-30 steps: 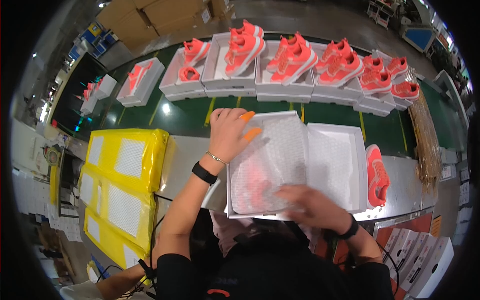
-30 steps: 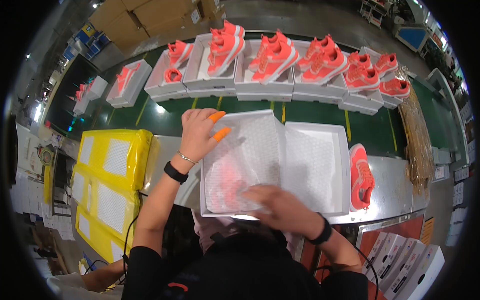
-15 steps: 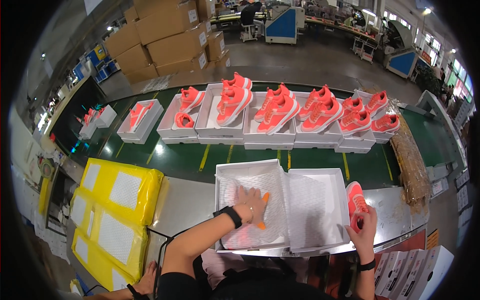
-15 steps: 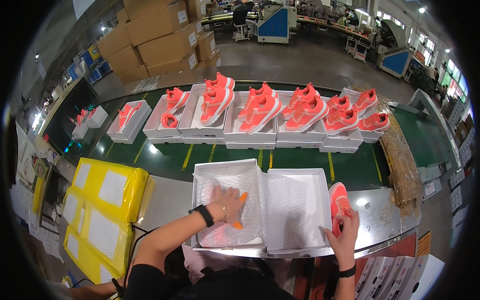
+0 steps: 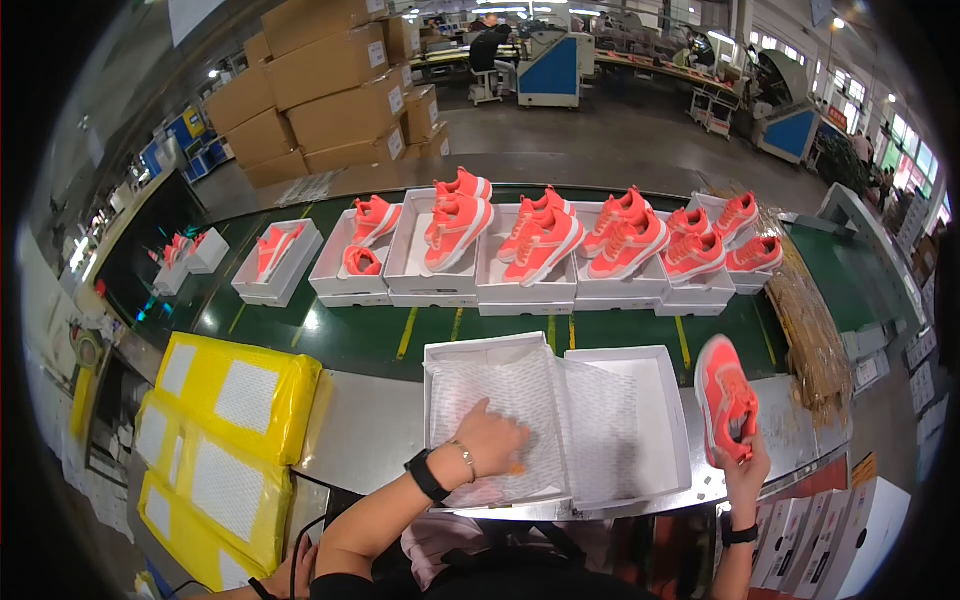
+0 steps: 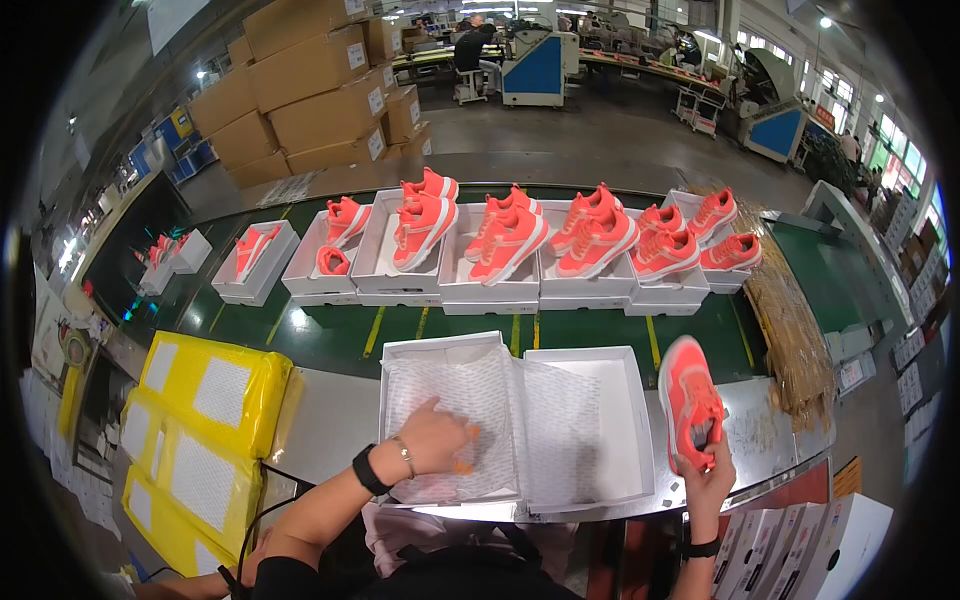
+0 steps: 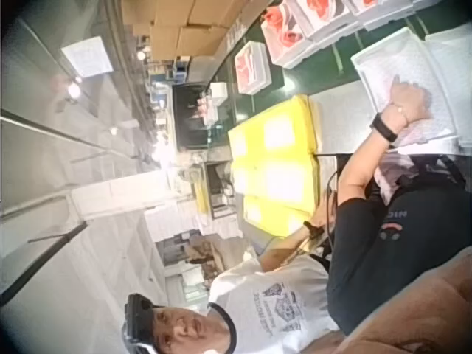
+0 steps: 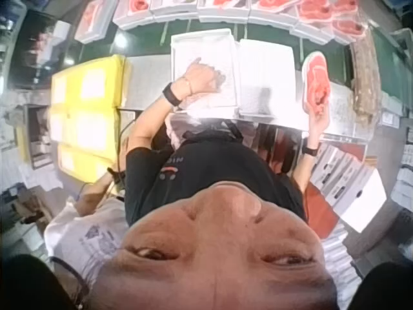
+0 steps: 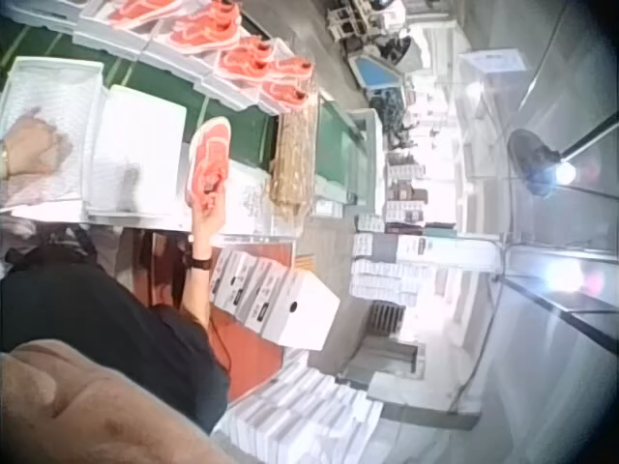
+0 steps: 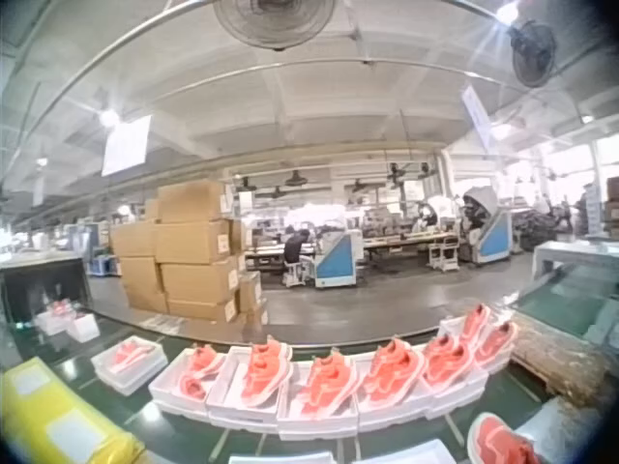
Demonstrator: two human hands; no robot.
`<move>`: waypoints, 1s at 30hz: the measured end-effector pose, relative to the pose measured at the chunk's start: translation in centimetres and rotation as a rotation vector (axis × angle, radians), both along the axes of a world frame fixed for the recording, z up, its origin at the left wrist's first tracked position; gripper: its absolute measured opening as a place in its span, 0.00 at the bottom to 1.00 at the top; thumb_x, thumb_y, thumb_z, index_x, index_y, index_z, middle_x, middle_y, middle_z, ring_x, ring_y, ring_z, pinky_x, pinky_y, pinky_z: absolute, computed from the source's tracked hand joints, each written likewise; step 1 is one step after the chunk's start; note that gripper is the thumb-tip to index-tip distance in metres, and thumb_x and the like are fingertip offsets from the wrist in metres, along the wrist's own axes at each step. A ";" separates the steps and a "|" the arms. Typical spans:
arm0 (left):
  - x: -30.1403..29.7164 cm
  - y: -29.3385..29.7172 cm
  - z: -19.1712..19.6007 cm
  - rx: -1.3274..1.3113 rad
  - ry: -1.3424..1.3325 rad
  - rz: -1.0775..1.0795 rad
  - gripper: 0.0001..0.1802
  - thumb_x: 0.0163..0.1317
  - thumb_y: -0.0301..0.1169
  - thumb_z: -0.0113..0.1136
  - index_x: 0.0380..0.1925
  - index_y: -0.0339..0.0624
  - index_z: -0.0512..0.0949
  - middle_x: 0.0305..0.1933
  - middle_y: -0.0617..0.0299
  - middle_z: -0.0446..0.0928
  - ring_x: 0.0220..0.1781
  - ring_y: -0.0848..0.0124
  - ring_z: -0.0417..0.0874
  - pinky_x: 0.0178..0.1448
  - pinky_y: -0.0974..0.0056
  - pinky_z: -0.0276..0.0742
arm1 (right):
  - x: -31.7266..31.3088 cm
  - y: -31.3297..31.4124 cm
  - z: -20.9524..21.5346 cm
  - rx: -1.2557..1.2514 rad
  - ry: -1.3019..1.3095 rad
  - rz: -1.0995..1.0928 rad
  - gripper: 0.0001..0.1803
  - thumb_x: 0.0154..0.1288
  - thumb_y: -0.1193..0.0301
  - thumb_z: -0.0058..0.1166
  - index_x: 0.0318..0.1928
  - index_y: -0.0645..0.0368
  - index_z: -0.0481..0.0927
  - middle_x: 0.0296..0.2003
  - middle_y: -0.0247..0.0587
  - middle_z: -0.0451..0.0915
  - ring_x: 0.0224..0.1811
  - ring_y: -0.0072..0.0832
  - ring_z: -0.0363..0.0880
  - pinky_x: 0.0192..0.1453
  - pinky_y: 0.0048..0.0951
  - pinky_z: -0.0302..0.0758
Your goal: Packing pairs of pink shoes into branded boxes on a production line.
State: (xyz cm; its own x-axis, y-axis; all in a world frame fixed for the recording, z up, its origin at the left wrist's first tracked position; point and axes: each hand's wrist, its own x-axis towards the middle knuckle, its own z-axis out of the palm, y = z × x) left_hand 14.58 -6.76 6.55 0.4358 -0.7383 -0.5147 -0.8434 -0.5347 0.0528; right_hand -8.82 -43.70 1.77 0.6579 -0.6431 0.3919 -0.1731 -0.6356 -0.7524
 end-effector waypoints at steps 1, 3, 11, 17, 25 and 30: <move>-1.0 -0.2 1.8 -0.334 -0.138 0.027 0.42 0.53 0.48 0.69 0.67 0.46 0.67 0.66 0.47 0.71 0.49 0.58 0.82 0.56 0.46 0.73 | 0.7 1.5 2.7 -0.221 0.020 0.007 0.20 0.41 0.81 0.72 0.32 0.61 0.72 0.42 0.49 0.82 0.36 0.38 0.82 0.43 0.31 0.77; -3.1 -1.1 4.1 -0.668 -0.270 0.043 0.36 0.55 0.44 0.68 0.64 0.47 0.70 0.64 0.49 0.73 0.42 0.61 0.83 0.47 0.51 0.78 | 2.6 4.3 6.1 -0.383 0.001 0.203 0.20 0.38 0.78 0.73 0.30 0.61 0.73 0.47 0.54 0.81 0.39 0.49 0.82 0.44 0.34 0.78; -2.8 0.0 7.9 -0.907 -0.572 -0.114 0.26 0.40 0.28 0.75 0.44 0.42 0.79 0.57 0.52 0.76 0.37 0.60 0.78 0.34 0.59 0.76 | 10.8 15.7 9.1 -0.283 -0.210 0.731 0.25 0.56 0.64 0.69 0.55 0.51 0.80 0.62 0.46 0.76 0.60 0.48 0.78 0.58 0.38 0.79; 2.5 8.0 2.2 -1.273 0.073 0.684 0.17 0.54 0.30 0.74 0.38 0.40 0.75 0.29 0.60 0.79 0.22 0.73 0.78 0.27 0.70 0.76 | 5.8 16.1 2.7 0.101 -0.040 0.675 0.30 0.61 0.58 0.65 0.61 0.55 0.74 0.50 0.44 0.83 0.50 0.43 0.83 0.51 0.38 0.80; 6.3 3.3 -8.6 -0.556 0.213 0.510 0.26 0.58 0.39 0.68 0.50 0.35 0.72 0.35 0.48 0.83 0.41 0.53 0.86 0.45 0.53 0.82 | 4.3 15.8 -5.7 -0.029 0.186 0.767 0.36 0.58 0.58 0.65 0.66 0.53 0.71 0.54 0.48 0.80 0.58 0.46 0.77 0.62 0.40 0.72; 4.0 3.3 -3.8 -0.929 0.095 0.647 0.26 0.61 0.34 0.64 0.58 0.38 0.74 0.54 0.39 0.78 0.42 0.45 0.84 0.48 0.50 0.81 | 4.5 13.0 -5.9 -0.156 0.403 0.663 0.45 0.52 0.62 0.70 0.70 0.56 0.65 0.67 0.55 0.67 0.70 0.52 0.63 0.74 0.47 0.61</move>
